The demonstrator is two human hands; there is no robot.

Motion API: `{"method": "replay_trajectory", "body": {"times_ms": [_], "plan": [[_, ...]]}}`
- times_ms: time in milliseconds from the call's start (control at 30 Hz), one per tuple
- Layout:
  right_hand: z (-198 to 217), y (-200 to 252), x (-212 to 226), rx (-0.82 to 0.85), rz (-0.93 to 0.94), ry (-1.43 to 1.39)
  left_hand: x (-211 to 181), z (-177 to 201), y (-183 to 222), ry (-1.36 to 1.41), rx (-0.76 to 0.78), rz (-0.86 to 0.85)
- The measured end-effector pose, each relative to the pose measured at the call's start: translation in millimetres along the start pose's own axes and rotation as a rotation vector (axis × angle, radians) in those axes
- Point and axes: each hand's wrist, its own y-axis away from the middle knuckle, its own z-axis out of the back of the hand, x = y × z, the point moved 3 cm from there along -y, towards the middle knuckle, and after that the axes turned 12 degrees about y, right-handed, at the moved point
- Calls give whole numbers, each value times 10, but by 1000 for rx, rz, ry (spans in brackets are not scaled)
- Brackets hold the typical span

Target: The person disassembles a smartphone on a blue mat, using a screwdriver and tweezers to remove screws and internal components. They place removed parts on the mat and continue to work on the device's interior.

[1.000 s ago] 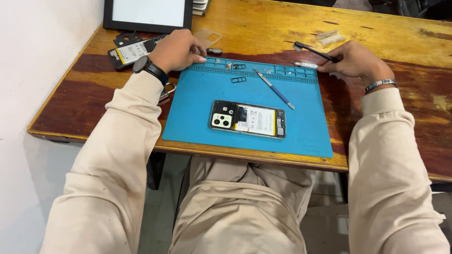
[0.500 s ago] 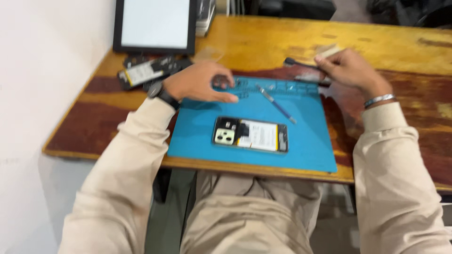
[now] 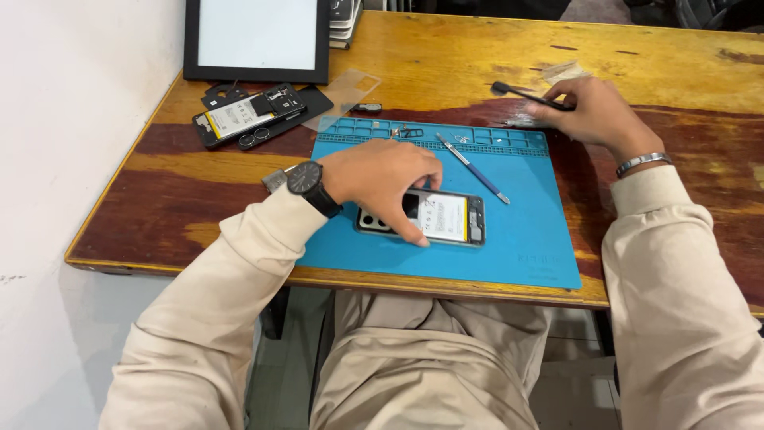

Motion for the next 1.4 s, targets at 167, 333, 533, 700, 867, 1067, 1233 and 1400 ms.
{"method": "replay_trajectory", "body": {"times_ms": [167, 333, 533, 700, 867, 1067, 1233, 1400], "plan": [[69, 55, 28, 252, -143, -141, 205, 111, 92, 44, 6, 91], [202, 203, 11, 569, -367, -85, 279, 131, 107, 69, 6, 203], [430, 269, -279, 535, -424, 140, 303, 101, 76, 115, 11, 244], [243, 249, -280, 536, -427, -18, 352, 61, 81, 169, 8, 260], [216, 286, -455, 629, -500, 43, 363, 89, 68, 155, 5, 200], [253, 124, -104, 444, -267, 32, 460, 65, 69, 217, -11, 180], [-10, 144, 803, 669, 89, -151, 667, 199, 130, 297, -207, 325], [54, 155, 1134, 611, 42, -73, 730, 326, 212, 256, -246, 449]]}}
